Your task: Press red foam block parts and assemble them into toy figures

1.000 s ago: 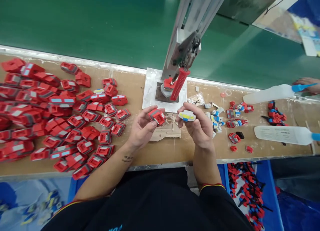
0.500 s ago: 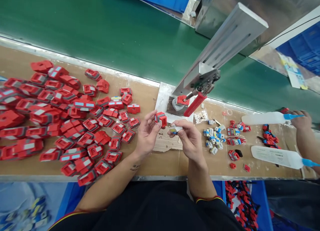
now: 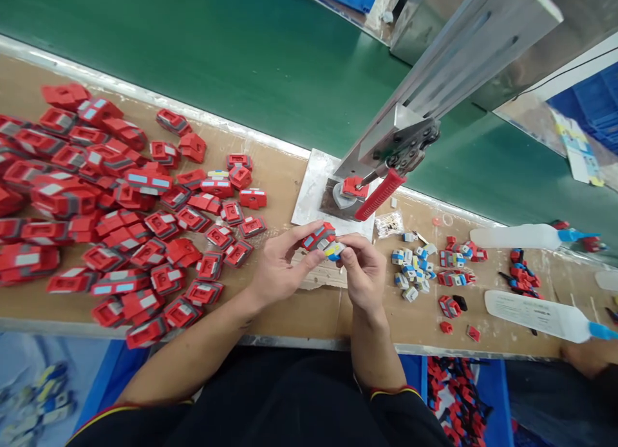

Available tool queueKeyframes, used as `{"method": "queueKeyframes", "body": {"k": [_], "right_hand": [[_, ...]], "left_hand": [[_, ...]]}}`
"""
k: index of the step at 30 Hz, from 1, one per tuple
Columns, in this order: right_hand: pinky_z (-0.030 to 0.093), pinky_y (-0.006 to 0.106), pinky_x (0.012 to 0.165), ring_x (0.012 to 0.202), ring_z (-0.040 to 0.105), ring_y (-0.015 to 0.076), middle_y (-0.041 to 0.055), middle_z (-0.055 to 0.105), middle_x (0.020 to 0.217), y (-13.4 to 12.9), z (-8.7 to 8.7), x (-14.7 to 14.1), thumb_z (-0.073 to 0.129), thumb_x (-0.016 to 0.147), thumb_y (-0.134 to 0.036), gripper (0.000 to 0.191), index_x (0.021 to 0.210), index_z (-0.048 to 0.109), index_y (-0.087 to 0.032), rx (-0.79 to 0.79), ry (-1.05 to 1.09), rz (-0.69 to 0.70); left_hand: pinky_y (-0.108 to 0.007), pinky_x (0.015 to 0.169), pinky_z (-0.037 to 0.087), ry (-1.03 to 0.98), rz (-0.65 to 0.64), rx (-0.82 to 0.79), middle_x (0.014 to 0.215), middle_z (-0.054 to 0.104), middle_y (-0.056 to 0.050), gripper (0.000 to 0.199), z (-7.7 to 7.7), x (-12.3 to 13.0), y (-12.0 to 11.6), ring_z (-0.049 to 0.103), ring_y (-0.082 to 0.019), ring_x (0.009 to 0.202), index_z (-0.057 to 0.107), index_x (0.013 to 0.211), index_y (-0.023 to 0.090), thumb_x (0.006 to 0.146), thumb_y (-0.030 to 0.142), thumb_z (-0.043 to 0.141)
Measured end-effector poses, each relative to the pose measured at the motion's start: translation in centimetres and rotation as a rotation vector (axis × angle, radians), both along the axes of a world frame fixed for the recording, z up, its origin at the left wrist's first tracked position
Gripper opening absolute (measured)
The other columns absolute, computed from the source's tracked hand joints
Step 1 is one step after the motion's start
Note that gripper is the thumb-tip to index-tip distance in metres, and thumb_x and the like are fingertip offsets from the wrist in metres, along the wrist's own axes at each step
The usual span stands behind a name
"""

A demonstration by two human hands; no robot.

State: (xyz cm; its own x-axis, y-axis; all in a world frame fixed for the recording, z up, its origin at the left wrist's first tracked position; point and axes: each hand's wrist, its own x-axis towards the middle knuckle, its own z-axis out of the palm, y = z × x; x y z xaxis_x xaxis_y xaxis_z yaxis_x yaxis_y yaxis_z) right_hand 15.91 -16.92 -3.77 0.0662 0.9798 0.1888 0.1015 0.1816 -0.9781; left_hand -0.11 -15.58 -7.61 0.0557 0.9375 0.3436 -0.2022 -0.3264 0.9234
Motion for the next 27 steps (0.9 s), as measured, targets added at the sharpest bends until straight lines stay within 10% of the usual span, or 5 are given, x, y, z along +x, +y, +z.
{"method": "queueKeyframes", "body": {"k": [7,16,27], "right_hand": [[0.052,0.030,0.070,0.078,0.053,0.0145,0.0012,0.059,0.101,-0.2,-0.5,0.0,0.077,0.093,-0.055,0.034,0.114,0.066,-0.030,0.039,0.009,-0.020],[0.063,0.036,0.084,0.114,0.067,0.0239,0.0118,0.060,0.145,-0.9,0.4,1.0,0.067,0.100,-0.054,0.053,0.149,0.058,-0.035,-0.141,-0.027,0.338],[0.061,0.050,0.110,0.131,0.067,0.0315,0.0126,0.069,0.139,-1.1,0.4,1.4,0.065,0.097,-0.065,0.058,0.146,0.063,-0.035,0.066,-0.126,0.341]], "left_hand": [[-0.032,0.096,0.066,0.306,0.083,0.276,0.124,0.081,-0.013,0.068,0.2,-0.7,0.1,0.081,-0.024,0.106,0.061,0.153,0.023,0.092,0.043,0.085],[-0.037,0.087,0.067,0.348,0.106,0.531,0.115,0.079,-0.015,0.071,1.2,-1.2,0.6,0.078,-0.026,0.099,0.057,0.154,0.017,0.087,0.027,0.077],[-0.030,0.077,0.066,0.113,-0.063,0.376,0.111,0.081,-0.011,0.076,1.4,-1.9,0.8,0.080,-0.023,0.091,0.061,0.145,0.025,0.078,0.033,0.095]]}}
